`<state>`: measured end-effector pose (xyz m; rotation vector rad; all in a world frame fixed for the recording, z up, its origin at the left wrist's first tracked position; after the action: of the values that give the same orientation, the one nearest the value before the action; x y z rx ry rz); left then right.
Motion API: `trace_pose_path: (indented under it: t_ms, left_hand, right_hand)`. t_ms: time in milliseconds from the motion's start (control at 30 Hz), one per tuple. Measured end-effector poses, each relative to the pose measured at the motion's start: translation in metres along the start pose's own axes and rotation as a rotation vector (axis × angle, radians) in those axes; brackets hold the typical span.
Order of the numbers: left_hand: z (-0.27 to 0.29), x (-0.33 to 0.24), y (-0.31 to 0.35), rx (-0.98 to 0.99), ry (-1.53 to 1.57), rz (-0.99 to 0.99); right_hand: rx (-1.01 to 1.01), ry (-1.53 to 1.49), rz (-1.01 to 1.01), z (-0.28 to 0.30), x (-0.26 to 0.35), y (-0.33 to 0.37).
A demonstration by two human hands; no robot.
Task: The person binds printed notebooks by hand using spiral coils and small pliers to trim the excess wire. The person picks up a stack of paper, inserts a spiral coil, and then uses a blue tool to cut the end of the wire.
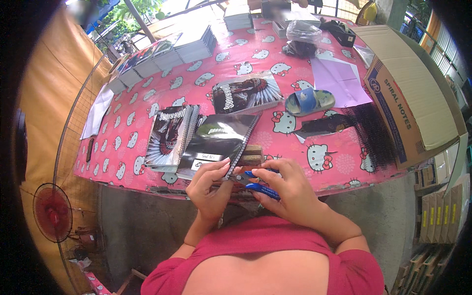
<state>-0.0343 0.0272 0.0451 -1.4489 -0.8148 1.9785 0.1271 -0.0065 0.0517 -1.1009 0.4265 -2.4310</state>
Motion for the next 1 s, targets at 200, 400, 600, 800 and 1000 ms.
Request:
trace_pose_path:
  t_ms: [200,400,600,800,1000]
  left_hand:
    - [0.002,-0.014,-0.004,-0.021,-0.061,-0.172]
    - [0.072,0.02,-0.016,-0.456,-0.059,-0.121]
    - [0.219,0.152,0.006,-0.986,-0.008,0.32]
    - [0.252,0.231,0.044,-0.838,-0.269,0.577]
    - [0.224,0.179,0.016,-0.795,-0.171,0.449]
  right_hand:
    - [0.531,-1.291,-0.797,-0.065,-0.061,0.032]
    - [-0.002,-0.238,-0.351,0.0,-0.078,0.007]
    - [0.009,0.446,-0.41,0.013,-0.154,0.04]
    - [-0.201,0.191,-0.257,0.027,-0.181,-0.059]
    - [0.071,0.544,-0.812,-0.008,-0.265,-0.152]
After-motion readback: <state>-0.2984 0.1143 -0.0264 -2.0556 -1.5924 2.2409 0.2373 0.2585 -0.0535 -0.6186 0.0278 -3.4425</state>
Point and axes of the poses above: each hand's wrist, its own y-axis away from the middle knuckle, its own z-axis out of the back of the hand, x = y × z, the point moved 9 cm from there along -y, towards the middle knuckle, and after that the axes turned 3 degrees about -z, right-handed, at the moved point
